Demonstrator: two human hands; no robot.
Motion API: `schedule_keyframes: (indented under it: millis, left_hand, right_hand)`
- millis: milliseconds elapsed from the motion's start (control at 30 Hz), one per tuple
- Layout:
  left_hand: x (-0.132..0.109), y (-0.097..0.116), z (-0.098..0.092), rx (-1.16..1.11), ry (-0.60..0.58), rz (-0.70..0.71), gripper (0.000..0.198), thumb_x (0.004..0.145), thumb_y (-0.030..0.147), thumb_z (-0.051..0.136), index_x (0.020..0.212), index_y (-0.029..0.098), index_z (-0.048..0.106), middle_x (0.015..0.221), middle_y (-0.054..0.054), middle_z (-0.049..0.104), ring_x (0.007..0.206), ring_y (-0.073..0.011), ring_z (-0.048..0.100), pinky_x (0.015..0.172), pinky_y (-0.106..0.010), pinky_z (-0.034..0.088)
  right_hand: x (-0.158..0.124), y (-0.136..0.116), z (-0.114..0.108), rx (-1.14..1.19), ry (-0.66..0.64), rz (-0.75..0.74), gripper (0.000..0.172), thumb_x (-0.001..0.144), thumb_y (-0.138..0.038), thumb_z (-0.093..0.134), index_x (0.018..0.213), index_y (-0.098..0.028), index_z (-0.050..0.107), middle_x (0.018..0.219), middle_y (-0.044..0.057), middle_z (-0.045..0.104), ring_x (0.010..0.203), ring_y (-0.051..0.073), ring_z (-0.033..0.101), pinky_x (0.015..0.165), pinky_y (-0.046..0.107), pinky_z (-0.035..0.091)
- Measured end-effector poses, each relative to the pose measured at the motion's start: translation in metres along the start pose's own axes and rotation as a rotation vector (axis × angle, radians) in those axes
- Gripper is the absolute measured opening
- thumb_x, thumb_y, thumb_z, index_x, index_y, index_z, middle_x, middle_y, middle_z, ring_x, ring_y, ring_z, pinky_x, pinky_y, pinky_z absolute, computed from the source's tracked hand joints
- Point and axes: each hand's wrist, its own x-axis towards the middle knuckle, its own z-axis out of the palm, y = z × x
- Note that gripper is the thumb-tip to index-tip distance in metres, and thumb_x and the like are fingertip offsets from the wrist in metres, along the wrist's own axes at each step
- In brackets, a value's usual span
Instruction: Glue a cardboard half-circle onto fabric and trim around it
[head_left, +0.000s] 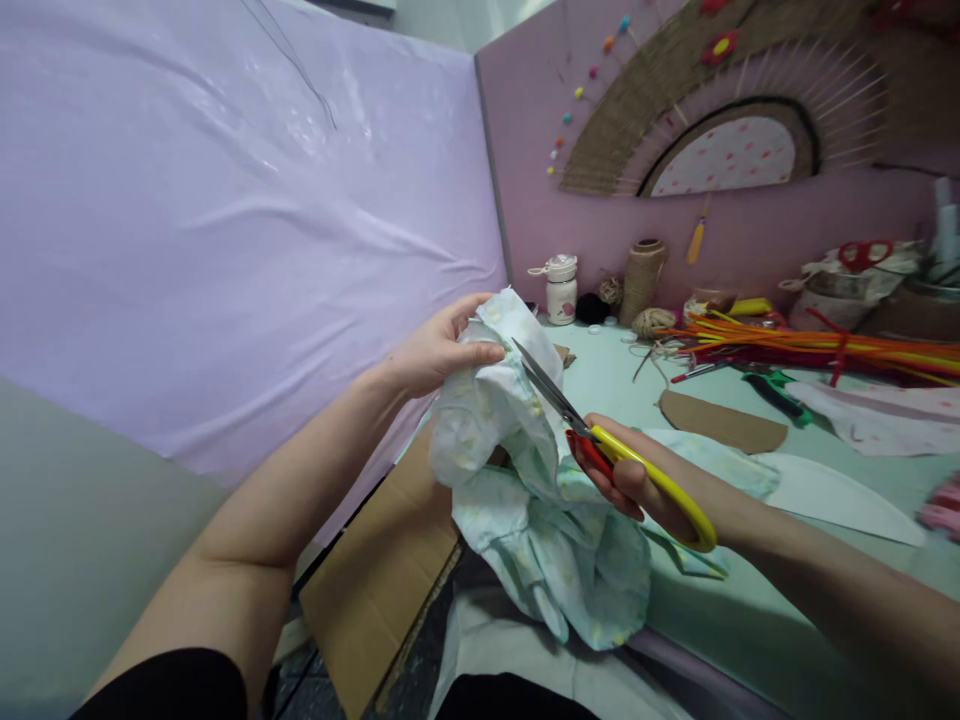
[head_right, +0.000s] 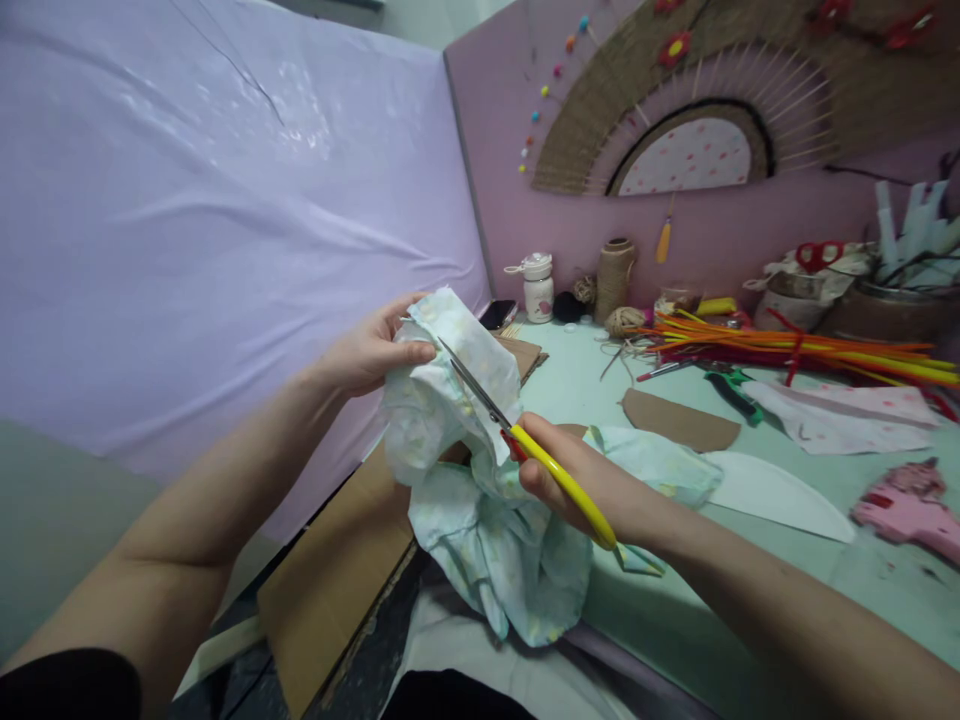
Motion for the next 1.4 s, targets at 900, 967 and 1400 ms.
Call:
schedule_keyframes:
  millis: [900,967,1400]
  left_hand:
    - [0.0,-0.01,0.008,-0.007,-0.056,-0.039,0.079,0.064,0.032,0.089,0.134,0.019,0.056,0.12,-0.009,0.067,0.097,-0.0195,0.066,0.085,-0.031,0.05]
    - [0.0,-0.01,0.008,-0.008,-0.046,-0.038,0.079,0.063,0.032,0.09,0.133,0.019,0.057,0.119,-0.009,0.067,0.098,-0.02,0.066,0.085,-0.03,0.05]
    - [0.0,-0.01,0.004,-0.003,-0.081,-0.056,0.076,0.063,0.032,0.09,0.131,0.02,0.059,0.12,-0.01,0.068,0.098,-0.0203,0.065,0.084,-0.029,0.051]
  right_hand:
    - [0.001,-0.008,0.006,0.096,0.13,0.145,0.072,0.068,-0.095,0.044,0.075,-0.023,0.043,0.056,-0.006,0.039,0.046,0.009,0.032,0.038,0.023,0.025]
    - [0.002,-0.007,0.007,0.094,0.142,0.115,0.072,0.068,-0.095,0.043,0.076,-0.023,0.043,0.058,-0.005,0.039,0.047,0.009,0.031,0.039,0.023,0.026]
    - [-0.001,-0.007,0.003,0.004,0.029,0.032,0.074,0.075,-0.094,0.029,0.087,-0.022,0.043,0.062,-0.006,0.041,0.048,0.009,0.031,0.041,0.023,0.029]
